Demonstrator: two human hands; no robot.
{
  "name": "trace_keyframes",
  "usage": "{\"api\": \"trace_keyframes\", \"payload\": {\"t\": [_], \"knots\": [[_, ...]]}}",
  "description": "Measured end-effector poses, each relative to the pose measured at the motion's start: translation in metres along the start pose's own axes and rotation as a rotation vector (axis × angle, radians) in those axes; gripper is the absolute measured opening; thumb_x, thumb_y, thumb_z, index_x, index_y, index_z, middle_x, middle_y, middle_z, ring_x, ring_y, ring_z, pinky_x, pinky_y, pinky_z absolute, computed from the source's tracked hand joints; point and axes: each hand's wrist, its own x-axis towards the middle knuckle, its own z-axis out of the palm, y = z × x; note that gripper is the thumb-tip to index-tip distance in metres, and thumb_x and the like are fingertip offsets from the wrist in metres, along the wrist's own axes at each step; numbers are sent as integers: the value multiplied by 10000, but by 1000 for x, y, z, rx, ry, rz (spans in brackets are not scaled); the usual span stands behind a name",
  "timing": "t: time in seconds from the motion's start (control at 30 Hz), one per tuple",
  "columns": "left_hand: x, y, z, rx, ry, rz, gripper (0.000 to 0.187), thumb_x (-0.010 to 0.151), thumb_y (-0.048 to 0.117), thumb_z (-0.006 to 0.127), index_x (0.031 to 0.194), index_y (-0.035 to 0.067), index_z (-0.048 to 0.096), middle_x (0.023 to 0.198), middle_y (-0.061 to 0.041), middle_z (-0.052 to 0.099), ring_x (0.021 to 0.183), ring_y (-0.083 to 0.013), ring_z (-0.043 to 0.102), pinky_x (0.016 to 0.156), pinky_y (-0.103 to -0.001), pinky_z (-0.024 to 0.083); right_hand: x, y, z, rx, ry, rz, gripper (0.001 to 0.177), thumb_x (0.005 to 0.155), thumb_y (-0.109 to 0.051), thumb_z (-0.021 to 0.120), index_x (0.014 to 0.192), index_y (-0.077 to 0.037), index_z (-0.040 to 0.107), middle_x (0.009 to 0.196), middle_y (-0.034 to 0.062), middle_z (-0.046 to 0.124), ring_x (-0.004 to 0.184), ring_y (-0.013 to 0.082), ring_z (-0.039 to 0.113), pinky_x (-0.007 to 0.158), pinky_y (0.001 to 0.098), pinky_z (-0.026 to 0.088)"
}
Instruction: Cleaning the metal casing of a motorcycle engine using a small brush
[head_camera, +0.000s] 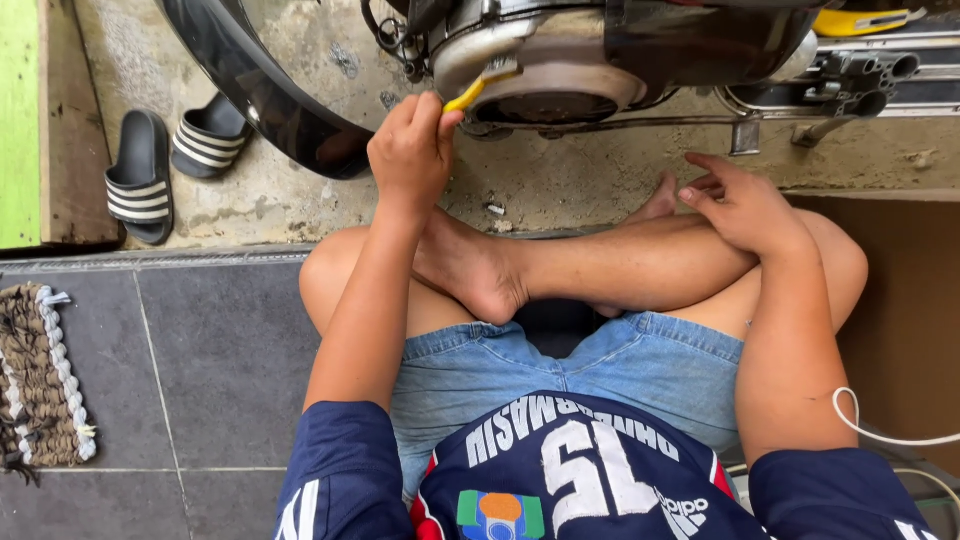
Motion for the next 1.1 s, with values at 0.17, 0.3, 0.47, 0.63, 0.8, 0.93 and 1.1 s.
{"api": "trace_keyframes", "payload": {"t": [0.17,0.3,0.47,0.63,0.8,0.93,1.1], "knots": [[-6,-1,2,30,-69,-7,466,1115,485,315,859,122,454,728,-3,463,586,-206,482,403,-362,305,-1,1,2,-3,-3,15,611,968,-287,601,1544,-108,503,1275,154,694,1190,280,640,1003,408,448],[-1,1,2,22,4,7,452,1116,471,329,850,123,443,725,5,448,587,-183,460,417,-339,306,-3,-6,-2,-21,-2,17,610,976,-307,598,1548,-115,504,1253,169,702,1202,309,637,1021,434,441],[-5,2,3,24,-60,-3,452,1112,484,332,852,134,450,723,10,468,569,-181,471,393,-342,296,-1,-2,1,1,-4,38,617,961,-295,599,1545,-122,507,1254,168,702,1189,299,643,1000,415,447],[8,3,-2,31,-22,19,451,1116,474,308,871,120,441,732,1,466,569,-191,460,403,-351,298,-1,-1,0,-22,-6,4,616,978,-300,594,1554,-104,501,1240,179,706,1196,318,638,1021,434,441],[10,4,-6,104,-43,71,461,1117,486,305,856,139,458,706,13,452,540,-165,440,378,-327,288,0,0,1,-9,-27,40,623,966,-307,593,1557,-135,499,1253,170,704,1203,306,636,1013,420,442],[9,10,-2,126,-52,82,435,1117,478,325,854,153,448,698,33,428,518,-154,428,378,-320,280,0,3,3,-14,1,12,614,972,-290,607,1552,-113,508,1227,172,712,1183,304,645,1021,411,443],[21,17,-12,175,-56,127,455,1117,498,306,846,160,444,697,25,440,502,-160,447,384,-322,284,-2,0,1,15,-9,54,606,970,-286,611,1551,-141,513,1210,159,720,1182,289,647,1035,384,437]]}}
